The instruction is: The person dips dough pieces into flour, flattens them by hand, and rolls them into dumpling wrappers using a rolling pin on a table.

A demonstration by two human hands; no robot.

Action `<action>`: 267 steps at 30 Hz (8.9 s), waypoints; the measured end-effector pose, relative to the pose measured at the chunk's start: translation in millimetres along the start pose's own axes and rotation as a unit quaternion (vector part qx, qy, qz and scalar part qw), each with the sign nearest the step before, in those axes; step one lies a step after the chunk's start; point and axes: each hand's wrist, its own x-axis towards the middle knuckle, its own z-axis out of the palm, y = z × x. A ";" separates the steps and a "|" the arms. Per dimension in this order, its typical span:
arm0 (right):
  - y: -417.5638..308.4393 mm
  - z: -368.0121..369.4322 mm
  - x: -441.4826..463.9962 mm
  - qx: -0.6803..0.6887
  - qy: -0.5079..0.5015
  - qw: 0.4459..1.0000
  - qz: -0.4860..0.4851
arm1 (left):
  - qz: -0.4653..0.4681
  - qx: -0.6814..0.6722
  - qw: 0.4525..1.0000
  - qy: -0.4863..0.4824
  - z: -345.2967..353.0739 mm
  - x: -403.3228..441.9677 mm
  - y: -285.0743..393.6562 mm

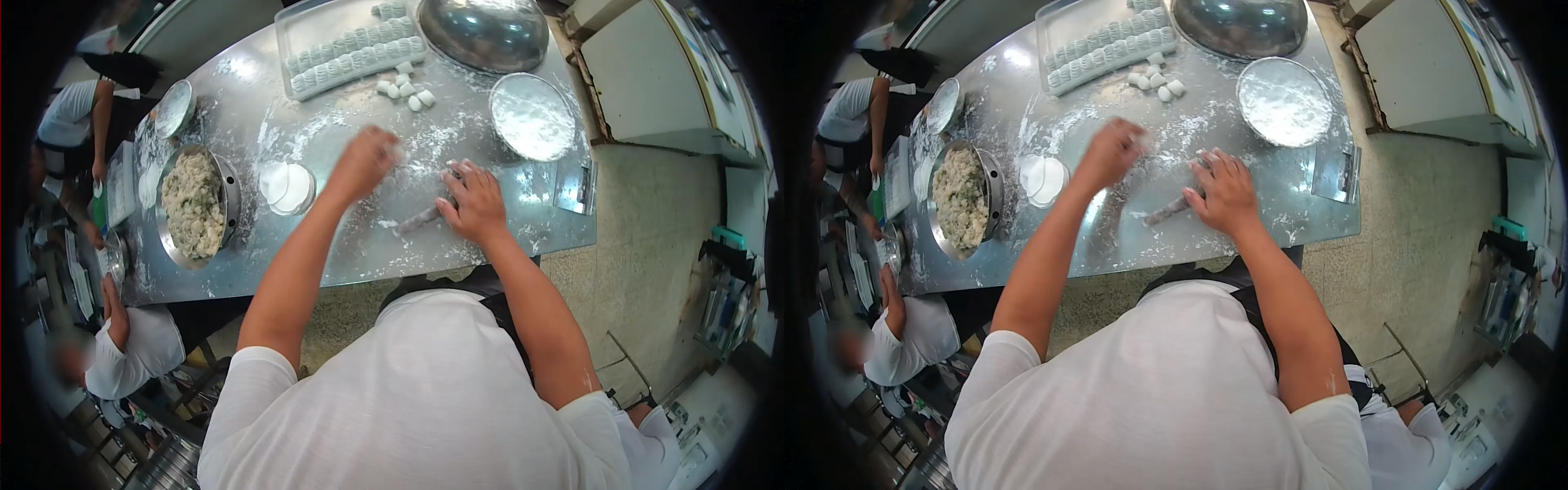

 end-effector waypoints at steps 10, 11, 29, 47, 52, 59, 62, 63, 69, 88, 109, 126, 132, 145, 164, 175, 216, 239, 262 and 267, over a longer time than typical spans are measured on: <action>-1.4 -4.4 -20.1 -0.019 -0.016 1.000 0.009 | 0.016 0.187 0.981 0.040 35.2 13.1 6.4; -1.4 -4.2 -19.5 -0.020 -0.014 1.000 0.010 | 0.075 0.271 0.956 0.078 54.9 16.7 -5.2; 4.4 -3.1 -19.4 0.024 0.028 0.999 0.028 | 0.057 0.129 0.987 -0.071 16.4 -40.1 -11.7; -0.8 -9.0 -18.6 -0.018 -0.032 0.999 -0.039 | -0.081 -0.086 0.980 0.157 92.7 20.6 42.2; -1.0 -9.2 -17.8 -0.019 -0.039 0.999 -0.030 | -0.232 -0.409 0.882 0.039 60.4 13.9 24.0; 0.1 -7.6 -19.5 -0.005 -0.035 0.999 -0.016 | -0.104 -0.117 0.987 -0.042 54.4 -14.4 -8.5; 1.3 -6.2 -18.9 -0.001 -0.019 1.000 -0.018 | -0.027 0.014 0.999 -0.040 44.2 -18.6 51.0; 1.7 -6.0 -19.9 0.004 -0.011 1.000 -0.020 | -0.025 0.012 0.999 -0.041 48.2 -16.3 47.7; 3.2 -4.9 -20.9 0.012 0.003 1.000 -0.019 | 0.189 0.152 0.969 -0.054 57.8 6.1 32.3; -0.5 -6.1 -17.3 0.005 -0.018 1.000 -0.021 | 0.322 0.330 0.859 -0.221 107.4 160.1 155.3; -14.4 25.4 75.7 -0.097 -0.050 0.989 0.099 | -0.108 0.011 0.994 -0.004 44.9 -30.3 26.9; -10.5 29.6 86.3 -0.112 0.002 0.991 0.071 | -0.036 0.006 0.997 0.068 48.9 -31.9 13.0; -11.3 6.6 -14.6 -0.081 -0.086 0.993 0.026 | -0.008 -0.012 0.999 -0.047 44.5 -47.1 9.9; -10.9 21.8 23.8 -0.090 -0.045 0.993 0.057 | -0.026 0.041 0.995 -0.088 33.9 -29.6 19.4; -22.6 3.6 -43.9 -0.086 -0.073 0.992 0.060 | -0.087 -0.012 0.995 -0.038 25.6 -56.0 7.8; -15.6 24.4 31.6 -0.083 -0.041 0.993 0.070 | -0.039 0.037 0.998 -0.018 31.2 -37.1 8.9; -12.2 31.6 99.4 -0.113 -0.036 0.991 0.062 | -0.058 -0.033 0.997 0.031 36.6 -35.4 5.7; -22.5 6.6 -25.1 -0.079 -0.056 0.995 0.037 | -0.103 -0.162 0.981 0.006 27.1 -22.2 19.9; -14.2 -6.4 -50.5 -0.041 -0.092 0.994 0.030 | -0.111 -0.247 0.957 0.103 60.7 -48.4 10.4; -15.5 -14.9 -46.5 -0.048 -0.121 0.991 0.044 | -0.132 -0.218 0.966 0.045 63.3 -59.6 2.6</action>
